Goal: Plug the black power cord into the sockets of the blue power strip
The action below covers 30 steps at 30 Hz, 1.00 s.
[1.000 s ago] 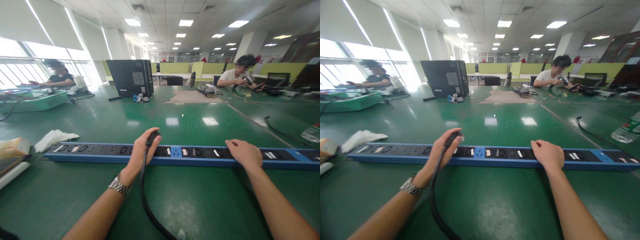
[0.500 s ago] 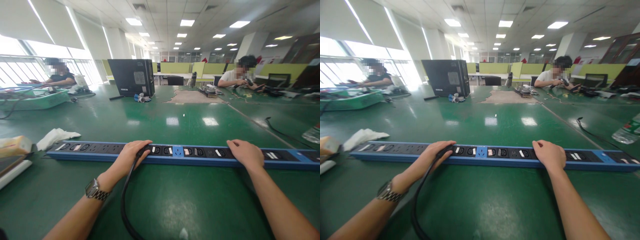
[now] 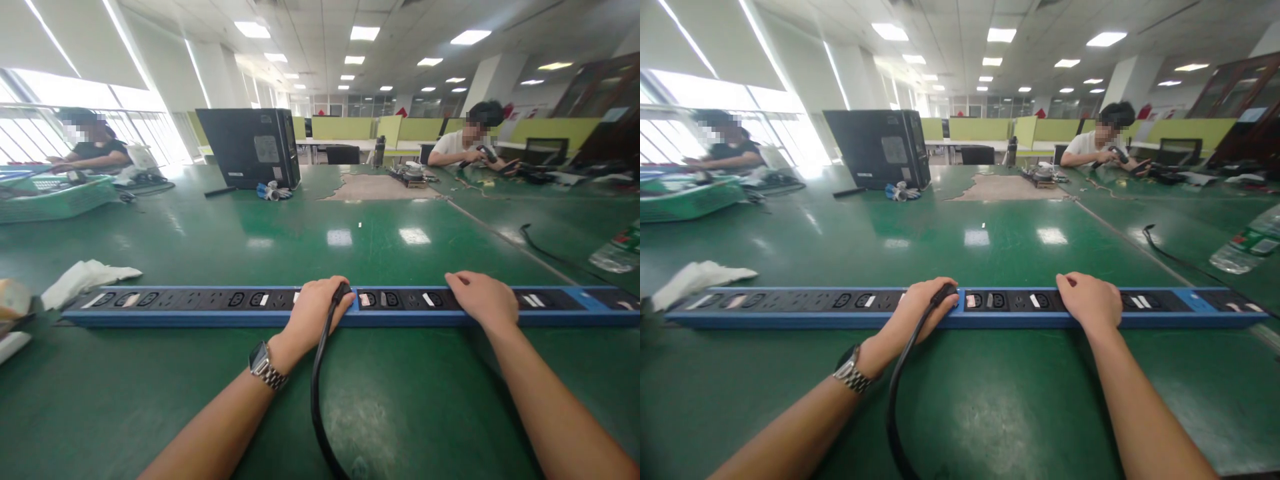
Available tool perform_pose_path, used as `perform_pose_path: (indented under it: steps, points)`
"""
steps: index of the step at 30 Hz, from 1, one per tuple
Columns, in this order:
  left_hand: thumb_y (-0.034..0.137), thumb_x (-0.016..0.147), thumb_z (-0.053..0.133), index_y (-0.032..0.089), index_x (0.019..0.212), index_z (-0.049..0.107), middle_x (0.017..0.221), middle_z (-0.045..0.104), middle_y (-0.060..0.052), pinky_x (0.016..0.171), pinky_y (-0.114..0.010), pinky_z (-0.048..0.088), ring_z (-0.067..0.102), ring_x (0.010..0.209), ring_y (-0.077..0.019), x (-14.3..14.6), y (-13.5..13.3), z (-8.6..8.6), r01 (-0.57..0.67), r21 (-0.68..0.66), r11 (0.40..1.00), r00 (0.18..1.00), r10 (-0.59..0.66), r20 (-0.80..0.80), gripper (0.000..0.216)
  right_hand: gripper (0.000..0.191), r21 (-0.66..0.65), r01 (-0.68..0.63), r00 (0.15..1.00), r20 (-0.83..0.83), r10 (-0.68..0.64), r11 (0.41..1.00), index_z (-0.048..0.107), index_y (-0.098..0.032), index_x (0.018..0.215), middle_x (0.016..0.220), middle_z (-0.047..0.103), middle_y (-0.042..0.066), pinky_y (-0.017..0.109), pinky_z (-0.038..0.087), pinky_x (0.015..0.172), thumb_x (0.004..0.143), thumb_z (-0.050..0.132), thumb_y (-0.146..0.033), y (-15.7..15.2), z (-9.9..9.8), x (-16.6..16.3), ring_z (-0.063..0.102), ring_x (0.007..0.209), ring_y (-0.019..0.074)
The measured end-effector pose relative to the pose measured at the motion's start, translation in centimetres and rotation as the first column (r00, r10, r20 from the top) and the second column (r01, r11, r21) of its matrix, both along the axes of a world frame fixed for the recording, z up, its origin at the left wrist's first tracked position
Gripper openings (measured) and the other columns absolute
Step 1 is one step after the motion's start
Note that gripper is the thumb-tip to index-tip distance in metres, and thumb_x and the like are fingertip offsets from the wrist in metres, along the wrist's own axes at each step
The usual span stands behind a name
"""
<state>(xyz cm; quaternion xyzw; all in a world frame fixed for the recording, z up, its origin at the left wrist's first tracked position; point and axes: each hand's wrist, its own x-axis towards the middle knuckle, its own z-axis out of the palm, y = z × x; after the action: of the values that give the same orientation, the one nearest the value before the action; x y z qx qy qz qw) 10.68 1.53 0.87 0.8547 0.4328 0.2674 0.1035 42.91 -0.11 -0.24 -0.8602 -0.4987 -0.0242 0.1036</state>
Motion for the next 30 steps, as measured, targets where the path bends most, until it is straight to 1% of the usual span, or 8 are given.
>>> perform_pose_path:
  steps: [6,8,11,14,17,20,26,30]
  points:
    - [0.030,0.095,0.052,0.018,0.110,0.061,0.104,0.072,-0.011,0.089,-0.041,0.052,0.067,0.099,-0.0267,0.3,-0.7,0.3,0.027,0.078,0.997,0.982,-0.012,-0.188,0.021,0.059,-0.041,0.008,1.000,-0.017,-0.009,0.999,0.075,-0.028,0.111,0.109,0.074,0.010,0.041,0.045,0.084,0.090,0.029,-0.057,-0.1,0.4,-0.4,0.066,0.100,0.0327]
    - [0.031,0.095,0.052,0.018,0.110,0.060,0.106,0.071,-0.010,0.089,-0.039,0.052,0.067,0.099,-0.0251,0.7,-0.7,0.2,0.027,0.071,0.997,0.996,-0.021,-0.090,0.021,0.059,-0.053,0.009,1.000,-0.019,-0.010,0.999,0.074,-0.028,0.112,0.110,0.073,0.010,0.041,0.045,0.085,0.090,0.028,-0.057,-0.1,0.6,-0.6,0.066,0.102,0.0326]
    - [0.033,0.097,0.050,0.019,0.112,0.060,0.104,0.072,-0.007,0.086,-0.032,0.052,0.068,0.094,-0.0206,2.3,-0.8,0.2,-0.003,0.022,1.000,0.986,-0.001,0.168,0.022,0.059,-0.060,0.008,1.000,-0.023,-0.010,0.998,0.074,-0.028,0.112,0.112,0.073,0.009,0.040,0.044,0.086,0.090,0.027,-0.057,-0.2,0.8,-0.7,0.065,0.103,0.0318]
    - [0.036,0.097,0.052,0.021,0.112,0.060,0.104,0.073,-0.006,0.085,-0.030,0.052,0.069,0.093,-0.0196,5.4,-1.0,0.6,0.065,-0.021,0.998,0.971,-0.058,0.232,0.023,0.059,-0.051,0.006,1.000,-0.026,-0.007,0.999,0.074,-0.027,0.111,0.112,0.073,0.009,0.040,0.043,0.088,0.090,0.027,-0.057,-0.2,0.8,-0.7,0.065,0.105,0.0309]
    - [0.038,0.096,0.053,0.020,0.114,0.060,0.104,0.074,-0.007,0.085,-0.032,0.053,0.070,0.096,-0.0221,8.7,-0.9,0.8,0.136,-0.042,0.990,0.984,-0.129,0.123,0.027,0.058,-0.043,0.010,1.000,-0.020,-0.011,0.999,0.074,-0.028,0.111,0.112,0.073,0.009,0.040,0.043,0.087,0.090,0.028,-0.057,-0.1,0.7,-0.7,0.065,0.104,0.0302]
    - [0.041,0.097,0.050,0.019,0.111,0.060,0.099,0.074,-0.008,0.081,-0.034,0.054,0.070,0.092,-0.0241,10.8,-0.7,0.7,0.106,-0.060,0.993,0.994,-0.107,-0.013,0.028,0.058,-0.048,-0.002,1.000,-0.011,0.002,0.999,0.075,-0.027,0.109,0.110,0.074,0.009,0.040,0.043,0.087,0.091,0.028,-0.056,-0.1,0.6,-0.7,0.066,0.102,0.0295]
    - [0.035,0.096,0.052,0.018,0.102,0.058,0.098,0.073,-0.007,0.077,-0.037,0.054,0.070,0.090,-0.0253,12.0,-1.1,1.0,0.093,0.056,0.994,0.971,-0.078,-0.226,0.019,0.056,-0.066,0.006,1.000,-0.018,-0.007,0.998,0.075,-0.028,0.108,0.111,0.074,0.009,0.039,0.042,0.086,0.090,0.029,-0.056,0.0,0.7,-0.7,0.065,0.104,0.0301]
    - [0.030,0.096,0.051,0.019,0.102,0.056,0.096,0.072,-0.006,0.079,-0.037,0.053,0.069,0.089,-0.0238,12.4,-1.7,0.9,0.042,0.065,0.997,0.970,-0.025,-0.242,0.014,0.057,-0.077,0.003,1.000,-0.019,-0.004,0.997,0.074,-0.028,0.110,0.113,0.073,0.008,0.039,0.042,0.086,0.090,0.028,-0.056,0.0,0.6,-0.6,0.065,0.104,0.0308]
